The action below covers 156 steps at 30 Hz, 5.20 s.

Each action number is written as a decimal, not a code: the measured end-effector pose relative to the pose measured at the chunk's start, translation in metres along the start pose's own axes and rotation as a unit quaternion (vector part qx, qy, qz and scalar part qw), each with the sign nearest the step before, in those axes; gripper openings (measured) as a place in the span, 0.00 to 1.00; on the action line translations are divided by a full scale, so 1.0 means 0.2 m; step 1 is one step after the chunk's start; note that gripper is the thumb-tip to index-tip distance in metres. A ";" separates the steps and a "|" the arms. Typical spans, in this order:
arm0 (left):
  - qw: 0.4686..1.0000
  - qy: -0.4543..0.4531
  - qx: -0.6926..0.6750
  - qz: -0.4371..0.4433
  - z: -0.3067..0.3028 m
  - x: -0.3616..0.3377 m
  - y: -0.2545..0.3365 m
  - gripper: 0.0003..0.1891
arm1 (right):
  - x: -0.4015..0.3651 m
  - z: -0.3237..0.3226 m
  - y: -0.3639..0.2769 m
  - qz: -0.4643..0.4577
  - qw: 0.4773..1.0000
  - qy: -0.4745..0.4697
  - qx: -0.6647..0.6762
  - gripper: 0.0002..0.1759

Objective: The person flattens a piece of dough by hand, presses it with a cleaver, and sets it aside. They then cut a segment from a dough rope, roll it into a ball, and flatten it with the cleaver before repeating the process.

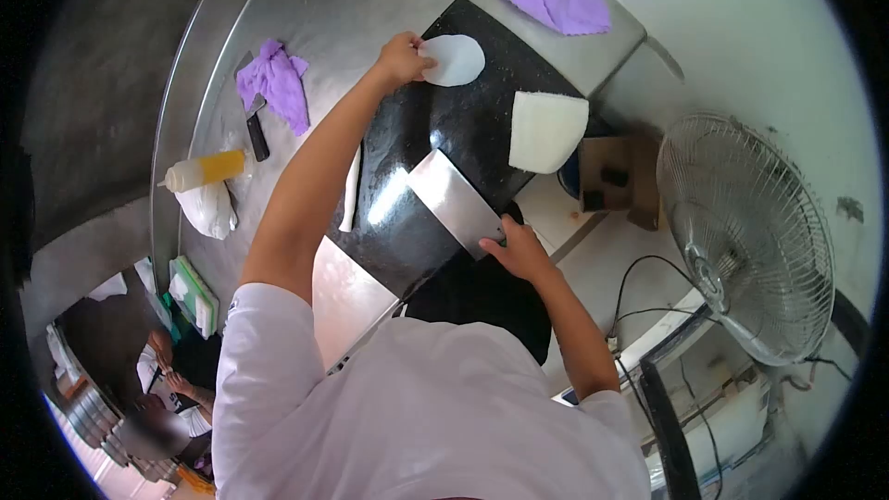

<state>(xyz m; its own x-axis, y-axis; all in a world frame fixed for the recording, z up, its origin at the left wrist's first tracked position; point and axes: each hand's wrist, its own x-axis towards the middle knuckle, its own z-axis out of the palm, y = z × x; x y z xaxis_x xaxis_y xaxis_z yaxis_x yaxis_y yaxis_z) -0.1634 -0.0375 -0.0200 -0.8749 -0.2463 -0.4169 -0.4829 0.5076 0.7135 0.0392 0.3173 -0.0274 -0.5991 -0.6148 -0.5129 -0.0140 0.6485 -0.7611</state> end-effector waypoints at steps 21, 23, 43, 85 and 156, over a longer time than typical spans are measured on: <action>0.959 0.276 -0.035 0.055 -0.06 -1.73 -0.99 0.21 | 0.09 0.05 -0.46 -0.166 0.979 -0.025 -0.111 0.16; 0.954 0.275 0.038 0.109 0.01 -1.84 -1.06 0.23 | 0.09 0.13 -0.56 -0.190 0.970 -0.017 -0.150 0.17; 0.949 0.223 0.008 0.223 -0.08 -1.71 -1.03 0.08 | -0.19 0.74 -0.63 -0.118 0.952 0.174 -0.223 0.21; 0.946 0.056 0.135 0.290 0.61 -1.46 -0.46 0.47 | 0.19 -0.46 0.08 0.156 0.927 0.307 0.146 0.27; 0.802 -0.057 0.396 0.443 0.47 -1.14 -0.38 0.62 | -0.17 0.66 -0.24 0.078 0.978 0.192 -0.008 0.41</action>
<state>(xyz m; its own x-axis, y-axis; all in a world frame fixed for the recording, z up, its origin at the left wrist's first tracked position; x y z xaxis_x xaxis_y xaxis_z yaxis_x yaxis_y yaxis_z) 0.0763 0.0574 -0.0330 -0.8320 0.5542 -0.0244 0.5398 0.8189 0.1952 0.1664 0.2478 -0.0258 -0.8515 -0.2961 -0.4327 0.0908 0.7295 -0.6779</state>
